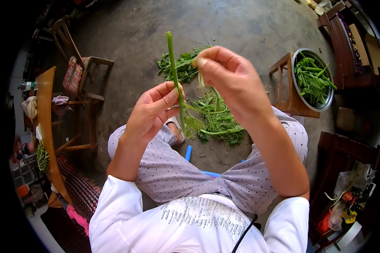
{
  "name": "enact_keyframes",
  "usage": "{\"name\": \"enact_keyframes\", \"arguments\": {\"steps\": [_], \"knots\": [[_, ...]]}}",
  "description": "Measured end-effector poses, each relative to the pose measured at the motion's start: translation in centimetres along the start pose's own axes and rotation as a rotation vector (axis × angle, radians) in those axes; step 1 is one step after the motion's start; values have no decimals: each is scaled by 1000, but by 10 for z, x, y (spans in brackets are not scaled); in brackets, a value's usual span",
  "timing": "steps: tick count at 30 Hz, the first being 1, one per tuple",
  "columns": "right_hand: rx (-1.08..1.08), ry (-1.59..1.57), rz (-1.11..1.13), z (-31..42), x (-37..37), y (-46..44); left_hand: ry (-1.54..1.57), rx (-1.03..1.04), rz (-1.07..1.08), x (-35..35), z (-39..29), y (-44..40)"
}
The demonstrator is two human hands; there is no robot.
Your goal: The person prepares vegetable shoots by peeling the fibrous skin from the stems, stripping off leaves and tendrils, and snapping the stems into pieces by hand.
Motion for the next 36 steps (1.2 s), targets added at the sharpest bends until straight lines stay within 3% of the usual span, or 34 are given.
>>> {"name": "enact_keyframes", "arguments": {"steps": [2, 6, 10, 12, 14, 16, 18, 20, 36], "knots": [[-39, -497, 111, 10, -2, -6, -20, -14, 11, 1, 0, 2], [-151, -831, 49, 53, -36, -13, -8, -25, 70, 9, 1, 3], [-270, -940, 49, 84, -60, -6, 9, -46, 58, 7, 4, 4], [-134, -706, 206, 79, -40, -5, 29, -36, 28, 4, 2, 3], [-107, -557, 170, 59, -24, 2, 1, -2, 0, 2, -1, 2], [-25, 233, 8, 30, -10, 10, -27, 30, -32, -1, -4, 1], [14, 450, 56, 8, 8, 15, -31, 96, -99, -6, -9, 1], [-139, 618, 74, 5, 18, 18, -39, 130, -119, -6, -12, 1], [-282, 706, -1, 4, 35, 20, -180, 296, -234, -8, -26, 4]]}}
Point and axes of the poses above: each hand's wrist, its own y-axis away from the middle knuckle, its own x-axis out of the palm, z = x × y, the point moved 9 cm from there along -y, towards the middle knuckle, and after that the axes turned 14 degrees about -y, right-handed, at the moved point
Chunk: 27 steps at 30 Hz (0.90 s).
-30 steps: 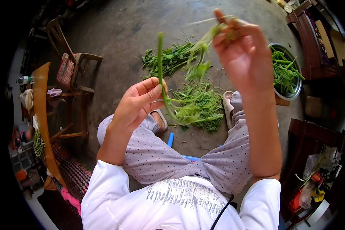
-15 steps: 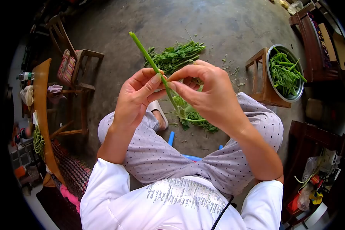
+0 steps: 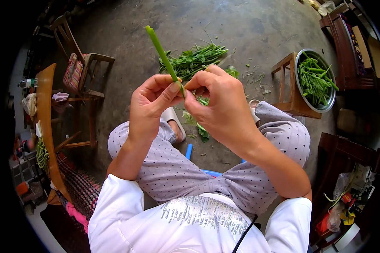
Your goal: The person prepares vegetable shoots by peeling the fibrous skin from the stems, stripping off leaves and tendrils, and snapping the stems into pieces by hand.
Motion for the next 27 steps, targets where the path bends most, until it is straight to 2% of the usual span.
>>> {"name": "enact_keyframes", "arguments": {"steps": [7, 13, 15, 16, 19, 20, 22, 26, 27], "knots": [[-32, 113, 4, 5, 0, -2, 2, -3, 24, 3, 2, 1], [-95, 107, -87, 5, -7, -5, -65, 1, 72, 9, 4, 1], [123, -353, -53, -16, -11, -9, -33, -36, 96, 10, 7, 2], [244, -461, -47, -19, -16, -9, -34, -34, 96, 9, 6, 1], [118, -999, -90, -18, -42, -21, -26, -127, 92, 6, 12, 2], [118, -998, -88, -18, -52, -26, -2, -148, 105, 7, 14, 2], [-37, -1225, -97, -2, -75, -33, 23, -170, 118, 7, 15, 2], [-35, -1180, -196, 5, -92, -27, 95, -191, 144, 10, 14, 4], [49, -1003, -194, -4, -84, -24, 95, -195, 143, 10, 14, 4]]}}
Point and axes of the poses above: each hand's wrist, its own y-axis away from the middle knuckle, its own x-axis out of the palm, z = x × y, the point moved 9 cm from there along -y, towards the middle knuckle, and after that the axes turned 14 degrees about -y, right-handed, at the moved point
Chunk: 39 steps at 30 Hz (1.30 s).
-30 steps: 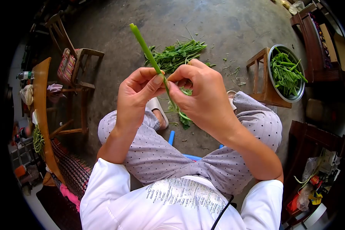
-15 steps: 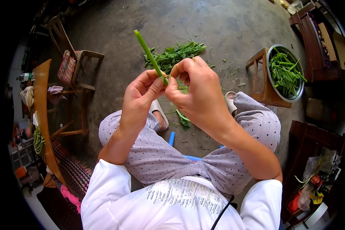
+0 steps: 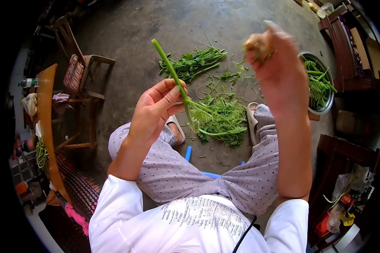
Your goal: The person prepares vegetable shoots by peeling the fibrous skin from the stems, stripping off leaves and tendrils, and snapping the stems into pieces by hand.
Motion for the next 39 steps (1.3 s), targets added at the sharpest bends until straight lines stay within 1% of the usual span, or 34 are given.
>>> {"name": "enact_keyframes", "arguments": {"steps": [1, 2, 3, 4, 5, 6, 7, 8, 10, 15, 20, 24, 26, 31, 39], "knots": [[53, 181, -33, -12, -5, 4, -1, 1, -1, 0, 0, 0], [84, 391, 77, -26, 2, 7, -6, 20, -8, -1, -2, 0], [108, 561, 137, -37, 8, 13, -11, 39, -14, -1, -3, 0], [169, 614, 158, -47, 16, 19, -11, 37, -15, -1, -3, 0], [155, 600, 160, -57, 20, 23, -20, 84, -37, -2, -7, 1], [105, 701, 189, -62, 21, 27, -29, 131, -60, -3, -11, 1], [53, 802, 218, -64, 25, 29, -29, 130, -60, -2, -11, 1], [54, 802, 217, -67, 27, 31, -53, 152, -82, -3, -12, 1], [-40, 954, 195, -64, 32, 32, -78, 174, -103, -3, -14, 1], [-51, 1000, 195, -63, 36, 33, -180, 258, -176, -6, -21, 3], [-81, 1022, 198, -62, 43, 34, -203, 284, -213, -8, -21, 3], [-53, 1040, 174, -64, 44, 34, -238, 317, -245, -9, -21, 4], [-48, 1048, 165, -66, 43, 34, -239, 315, -247, -8, -21, 4], [-118, 1093, 165, -65, 45, 33, -250, 302, -253, -7, -20, 3], [-97, 1063, 94, -68, 37, 32, -293, 316, -253, -5, -23, 3]]}}
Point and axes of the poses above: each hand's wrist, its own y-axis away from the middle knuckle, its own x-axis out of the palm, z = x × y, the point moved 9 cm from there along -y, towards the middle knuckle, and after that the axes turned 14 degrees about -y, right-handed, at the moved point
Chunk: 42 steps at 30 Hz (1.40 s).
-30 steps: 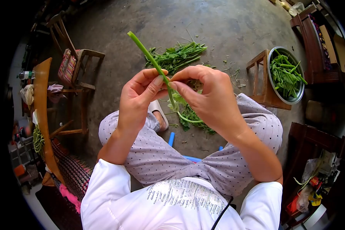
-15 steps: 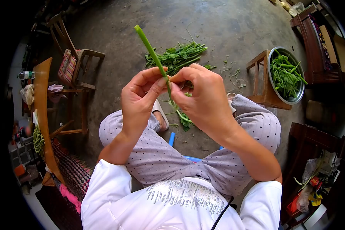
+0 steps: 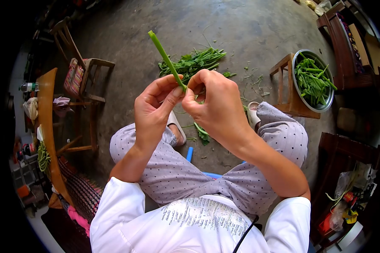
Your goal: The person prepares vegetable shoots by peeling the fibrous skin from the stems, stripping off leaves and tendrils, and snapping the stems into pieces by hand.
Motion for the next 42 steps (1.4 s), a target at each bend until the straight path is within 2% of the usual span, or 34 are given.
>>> {"name": "enact_keyframes", "arguments": {"steps": [11, 13, 17, 20, 22, 28, 30, 32, 33, 35, 36, 38, 42], "knots": [[71, -63, -21, -2, -5, -2, 204, -148, 94, 2, 6, -4], [-46, -3, 3, 4, -1, -1, 239, -167, 104, 2, 9, -5], [-40, 31, 42, 5, 2, -2, 251, -189, 163, 3, 18, -6], [65, -118, -3, -3, -8, -5, 249, -192, 161, 2, 22, -6], [216, -254, 65, -12, -3, -4, 238, -195, 167, 2, 21, -6], [132, -330, -52, -8, -21, -9, 234, -248, 98, -7, 24, -8], [163, -405, -39, -12, -28, -11, 228, -253, 110, -7, 26, -8], [117, -656, -90, -14, -40, -15, 209, -235, 123, -8, 28, -9], [117, -655, -90, -15, -45, -18, 189, -217, 138, -8, 27, -9], [109, -999, -148, -15, -61, -23, 171, -212, 132, -9, 26, -8], [110, -999, -149, -16, -70, -27, 151, -206, 126, -10, 25, -8], [14, -1312, -26, -9, -84, -34, 177, -225, 122, -10, 25, -8], [1, -1356, -119, -3, -117, -34, 240, -254, 96, -14, 25, -8]]}}
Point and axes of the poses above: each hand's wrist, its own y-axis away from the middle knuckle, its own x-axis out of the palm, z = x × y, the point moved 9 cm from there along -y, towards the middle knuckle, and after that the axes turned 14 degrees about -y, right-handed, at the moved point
